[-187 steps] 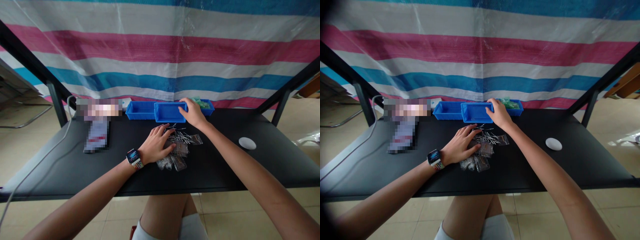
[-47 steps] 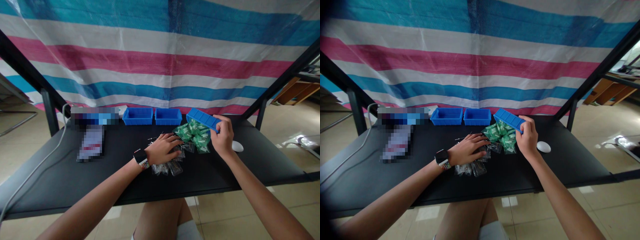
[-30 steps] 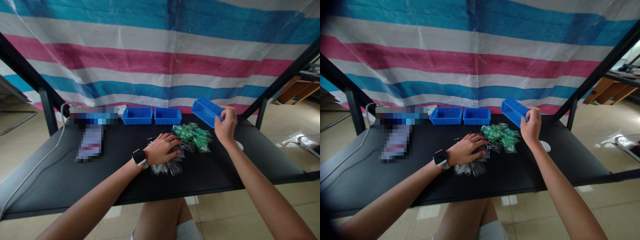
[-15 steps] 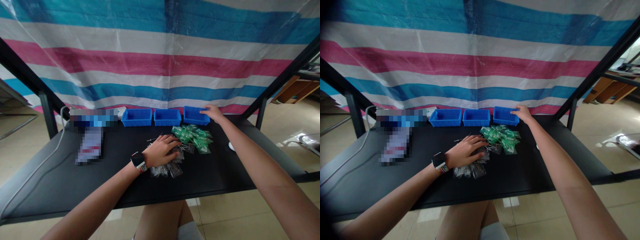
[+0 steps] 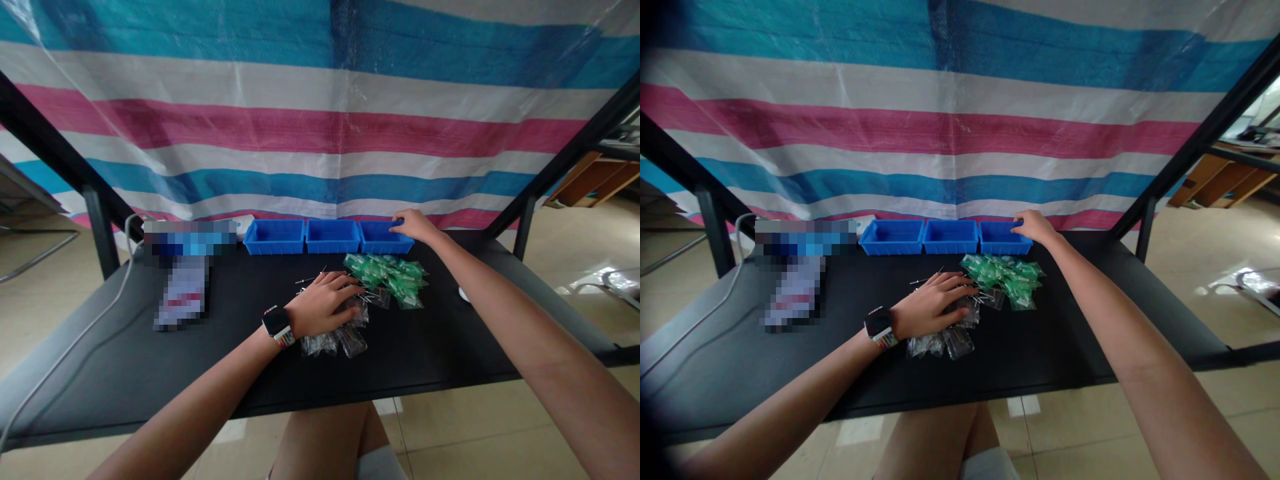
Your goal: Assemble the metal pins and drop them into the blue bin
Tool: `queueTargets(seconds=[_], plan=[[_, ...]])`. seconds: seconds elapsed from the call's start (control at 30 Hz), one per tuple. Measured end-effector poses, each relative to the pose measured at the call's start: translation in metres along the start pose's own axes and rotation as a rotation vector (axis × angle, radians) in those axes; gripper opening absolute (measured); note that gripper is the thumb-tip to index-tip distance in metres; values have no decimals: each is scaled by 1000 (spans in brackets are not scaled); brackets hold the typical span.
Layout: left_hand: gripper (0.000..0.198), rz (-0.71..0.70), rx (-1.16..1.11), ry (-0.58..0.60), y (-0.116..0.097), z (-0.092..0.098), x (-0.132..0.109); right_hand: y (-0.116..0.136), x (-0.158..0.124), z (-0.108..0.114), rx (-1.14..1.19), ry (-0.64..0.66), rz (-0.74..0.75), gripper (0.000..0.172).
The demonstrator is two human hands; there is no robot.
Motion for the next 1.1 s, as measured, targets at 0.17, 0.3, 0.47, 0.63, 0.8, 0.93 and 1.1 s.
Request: queueTargets(seconds=[0.17, 0.3, 0.47, 0.63, 0.8, 0.93, 1.1], plan=[[46, -16, -8, -25, -1, 5, -1, 6, -10, 10, 3, -62, -72, 25], [43, 9, -2, -126, 4, 25, -2, 46, -59, 54, 77, -419, -30, 22], [47, 181, 54, -207, 11, 51, -19, 124, -147, 59, 82, -322, 278, 28], [75, 322, 188, -242, -15, 29, -70, 132, -191, 20, 1, -112, 278, 62], [65, 314, 279, -226, -39, -14, -105, 136, -202, 6, 5, -114, 283, 62], [62, 367, 277, -225, -23, -17, -110, 154, -216, 12, 93, -122, 358, 52], [61, 474, 214, -188, 7, -3, -105, 178, -235, 18, 203, -115, 501, 48]])
Point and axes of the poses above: each hand's wrist, its own x-axis towards the middle knuckle, its own z-axis out of the back of the hand, y = z × x, the point moved 8 cm from there along x, towards the middle knuckle, and after that the axes turned 10 degrees about -x, right-handed, at the moved point
